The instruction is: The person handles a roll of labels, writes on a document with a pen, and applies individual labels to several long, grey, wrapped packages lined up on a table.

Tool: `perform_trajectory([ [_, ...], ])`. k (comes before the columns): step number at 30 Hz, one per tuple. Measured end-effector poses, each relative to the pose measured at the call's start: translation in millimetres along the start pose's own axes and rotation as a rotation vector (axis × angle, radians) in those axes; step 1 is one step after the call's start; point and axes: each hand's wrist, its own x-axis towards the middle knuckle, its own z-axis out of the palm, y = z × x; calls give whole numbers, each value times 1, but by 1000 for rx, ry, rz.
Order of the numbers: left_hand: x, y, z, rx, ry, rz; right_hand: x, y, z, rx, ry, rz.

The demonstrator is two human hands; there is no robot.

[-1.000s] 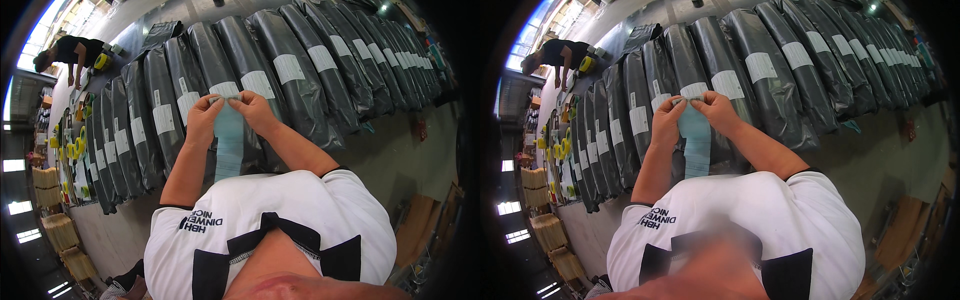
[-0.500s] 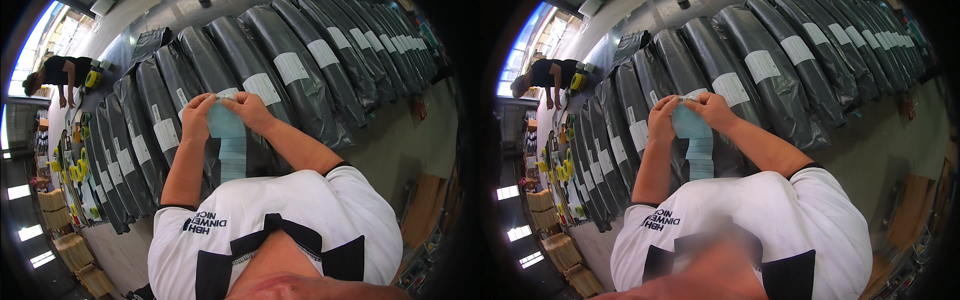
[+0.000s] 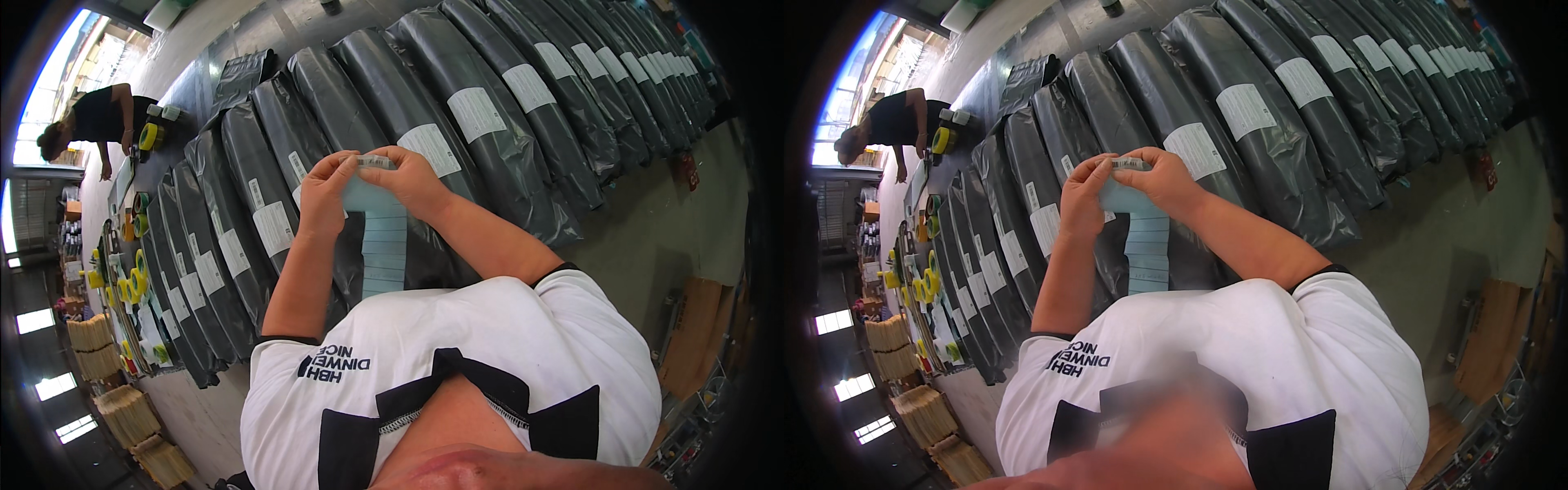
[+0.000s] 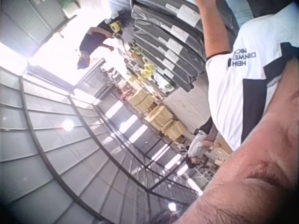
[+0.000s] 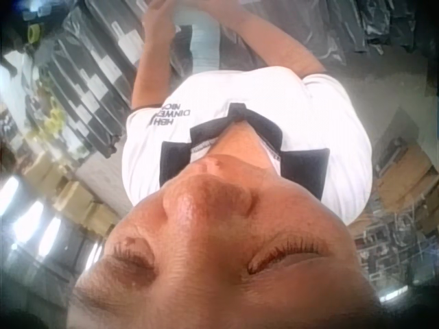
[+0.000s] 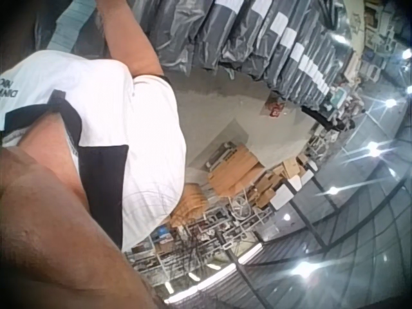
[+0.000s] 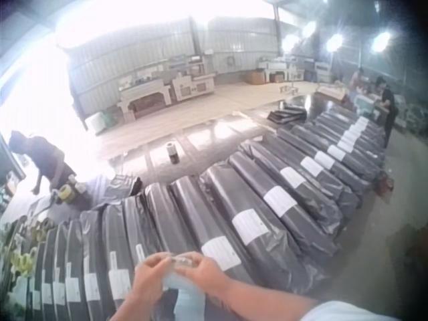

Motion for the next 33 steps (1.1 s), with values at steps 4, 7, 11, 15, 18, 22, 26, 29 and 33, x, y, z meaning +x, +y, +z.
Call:
perform_trajectory([
  [4,-7,-5,5,82,62,105,1,-1,-1,-14,49,41],
  [7,-10,-8,8,191,96,291,1,5,-2,-83,62,-10],
  [11,-13,-6,6,224,114,334,-4,-1,-3,-211,33,53],
  [15,-6,3,2,115,130,225,-4,2,-10,-407,-63,109],
  [18,25,18,-19,224,51,70,-6,-4,-11,-511,-178,165],
  [22,76,35,-37,753,-124,-159,-2,23,-13,-398,-168,94],
  [26,117,35,-36,1026,-251,-210,10,36,-12,-721,-33,-209],
  [29,126,39,-19,1167,-285,-209,13,30,-11,-841,-51,-180],
  [33,139,33,-17,1302,-398,-164,14,35,-9,-960,-54,-254],
])
